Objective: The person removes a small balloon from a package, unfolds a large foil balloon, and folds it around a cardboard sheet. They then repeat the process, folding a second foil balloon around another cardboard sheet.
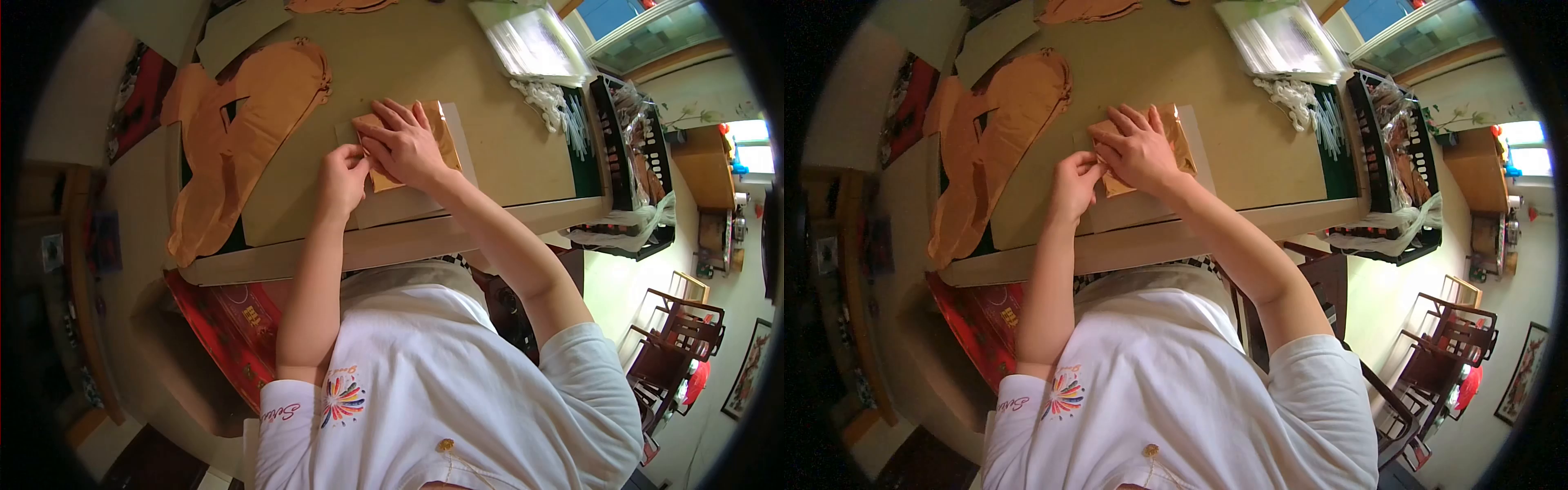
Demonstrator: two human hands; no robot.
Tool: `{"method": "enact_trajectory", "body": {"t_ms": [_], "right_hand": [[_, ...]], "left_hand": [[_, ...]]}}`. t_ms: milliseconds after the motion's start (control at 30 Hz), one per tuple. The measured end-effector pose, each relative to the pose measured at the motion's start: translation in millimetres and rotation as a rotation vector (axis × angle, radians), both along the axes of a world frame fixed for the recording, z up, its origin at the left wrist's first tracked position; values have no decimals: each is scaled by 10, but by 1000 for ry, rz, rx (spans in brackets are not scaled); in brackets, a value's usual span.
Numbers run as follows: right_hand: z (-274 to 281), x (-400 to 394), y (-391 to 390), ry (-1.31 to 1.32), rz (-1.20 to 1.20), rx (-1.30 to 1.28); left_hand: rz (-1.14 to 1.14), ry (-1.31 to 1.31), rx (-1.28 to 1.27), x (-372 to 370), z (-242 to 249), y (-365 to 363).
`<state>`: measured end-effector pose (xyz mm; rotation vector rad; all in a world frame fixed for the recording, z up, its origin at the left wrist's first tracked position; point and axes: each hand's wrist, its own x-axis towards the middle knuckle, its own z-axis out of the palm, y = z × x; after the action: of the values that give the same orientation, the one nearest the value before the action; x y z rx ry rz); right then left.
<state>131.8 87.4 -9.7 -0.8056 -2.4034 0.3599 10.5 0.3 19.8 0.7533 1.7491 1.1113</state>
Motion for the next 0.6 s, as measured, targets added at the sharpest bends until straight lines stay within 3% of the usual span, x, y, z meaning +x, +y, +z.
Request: {"method": "enact_trajectory", "body": {"t_ms": [400,500,600], "right_hand": [[52,4,-39,-118,-5,5],[-11,-5,-11,-50,-23,-26],[-9,-5,-6,64,-27,-77]], "left_hand": [[3,75,-31,179,177,-279],[-43,465,123,156,58,-315],[20,537,289,83,-74,-205]]}}
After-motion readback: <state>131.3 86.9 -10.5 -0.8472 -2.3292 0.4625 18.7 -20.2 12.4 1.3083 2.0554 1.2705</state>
